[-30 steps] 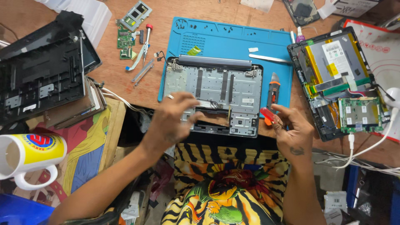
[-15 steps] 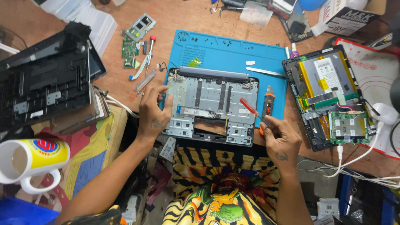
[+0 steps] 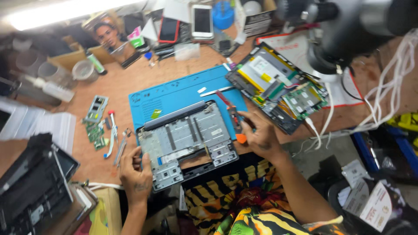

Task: The person uses a screwdriver to remove screws from the back of a disassembled laptop. They then use a utility knife to pry open a section of the laptop casing. The person continues to remove screws and manipulate internal components.

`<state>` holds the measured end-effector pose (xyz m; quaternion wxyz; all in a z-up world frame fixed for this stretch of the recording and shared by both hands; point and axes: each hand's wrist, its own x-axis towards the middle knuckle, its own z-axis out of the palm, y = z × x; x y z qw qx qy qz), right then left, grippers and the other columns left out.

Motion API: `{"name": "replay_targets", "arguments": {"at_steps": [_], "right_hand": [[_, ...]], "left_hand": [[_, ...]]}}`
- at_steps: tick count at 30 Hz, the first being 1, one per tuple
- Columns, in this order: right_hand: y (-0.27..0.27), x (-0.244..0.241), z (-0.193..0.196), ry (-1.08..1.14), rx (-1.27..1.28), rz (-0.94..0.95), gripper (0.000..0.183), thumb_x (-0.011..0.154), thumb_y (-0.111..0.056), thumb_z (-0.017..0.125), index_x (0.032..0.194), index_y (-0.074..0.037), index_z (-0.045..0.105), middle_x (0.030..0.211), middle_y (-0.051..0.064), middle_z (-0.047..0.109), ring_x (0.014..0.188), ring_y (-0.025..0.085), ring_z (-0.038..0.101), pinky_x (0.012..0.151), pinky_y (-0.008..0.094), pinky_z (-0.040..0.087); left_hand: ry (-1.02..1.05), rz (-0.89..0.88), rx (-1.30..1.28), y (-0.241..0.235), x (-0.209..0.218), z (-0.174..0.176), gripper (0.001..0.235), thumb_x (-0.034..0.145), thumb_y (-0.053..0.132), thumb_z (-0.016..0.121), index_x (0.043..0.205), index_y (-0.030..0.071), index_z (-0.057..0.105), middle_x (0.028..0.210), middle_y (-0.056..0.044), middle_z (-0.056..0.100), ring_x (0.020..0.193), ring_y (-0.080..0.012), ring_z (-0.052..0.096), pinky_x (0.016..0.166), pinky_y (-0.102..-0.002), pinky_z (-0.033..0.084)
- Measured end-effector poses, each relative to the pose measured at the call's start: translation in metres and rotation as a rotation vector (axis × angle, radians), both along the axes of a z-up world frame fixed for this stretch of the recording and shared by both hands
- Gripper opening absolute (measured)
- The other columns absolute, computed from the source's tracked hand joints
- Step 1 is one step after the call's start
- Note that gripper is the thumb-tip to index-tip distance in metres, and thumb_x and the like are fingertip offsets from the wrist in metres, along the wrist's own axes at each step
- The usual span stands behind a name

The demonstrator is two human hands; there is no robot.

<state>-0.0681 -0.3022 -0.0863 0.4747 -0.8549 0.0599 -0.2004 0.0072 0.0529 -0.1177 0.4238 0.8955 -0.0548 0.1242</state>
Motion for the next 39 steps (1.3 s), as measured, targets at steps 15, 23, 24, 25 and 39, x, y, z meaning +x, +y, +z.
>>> {"name": "replay_targets", "arguments": {"at_steps": [15,23,24,25,39], "right_hand": [[-0.024,0.04,-0.044,-0.199,0.079,0.191,0.03,0.1,0.003,0.057,0.129,0.0,0.066,0.11,0.015,0.071,0.091,0.021,0.075,0.075,0.029,0.064],[-0.018,0.034,-0.039,-0.235,-0.025,0.125,0.024,0.095,0.005,0.06,0.117,0.003,0.07,0.102,0.015,0.075,0.088,0.021,0.074,0.078,0.031,0.062],[-0.018,0.032,-0.037,-0.223,-0.019,0.12,0.024,0.095,0.005,0.06,0.116,0.003,0.07,0.102,0.015,0.075,0.088,0.02,0.074,0.078,0.03,0.062],[-0.017,0.03,-0.036,-0.23,-0.019,0.111,0.023,0.095,0.005,0.06,0.116,0.003,0.07,0.102,0.015,0.075,0.088,0.02,0.074,0.079,0.031,0.062],[-0.015,0.031,-0.04,-0.183,0.053,0.077,0.022,0.096,0.003,0.059,0.115,0.001,0.07,0.109,0.015,0.071,0.09,0.021,0.075,0.077,0.031,0.063]], "left_hand": [[-0.209,0.055,0.169,0.005,-0.002,-0.043,0.011,0.104,0.01,0.071,0.109,0.001,0.072,0.099,-0.012,0.063,0.079,-0.0211,0.063,0.077,-0.034,0.052],[-0.202,0.045,0.13,0.0,-0.005,-0.035,0.01,0.105,0.008,0.071,0.109,0.0,0.072,0.103,-0.013,0.064,0.078,-0.0199,0.064,0.076,-0.032,0.053],[-0.197,0.048,0.127,0.0,-0.006,-0.035,0.01,0.105,0.008,0.071,0.109,0.0,0.072,0.103,-0.013,0.064,0.078,-0.0199,0.064,0.076,-0.032,0.053],[-0.192,0.051,0.125,0.0,-0.006,-0.035,0.01,0.104,0.008,0.071,0.109,0.0,0.072,0.104,-0.013,0.064,0.078,-0.02,0.064,0.075,-0.032,0.053],[-0.232,0.032,0.13,0.003,-0.006,-0.041,0.009,0.103,0.003,0.069,0.111,0.0,0.073,0.105,-0.014,0.064,0.08,-0.0203,0.064,0.079,-0.032,0.054]]}}
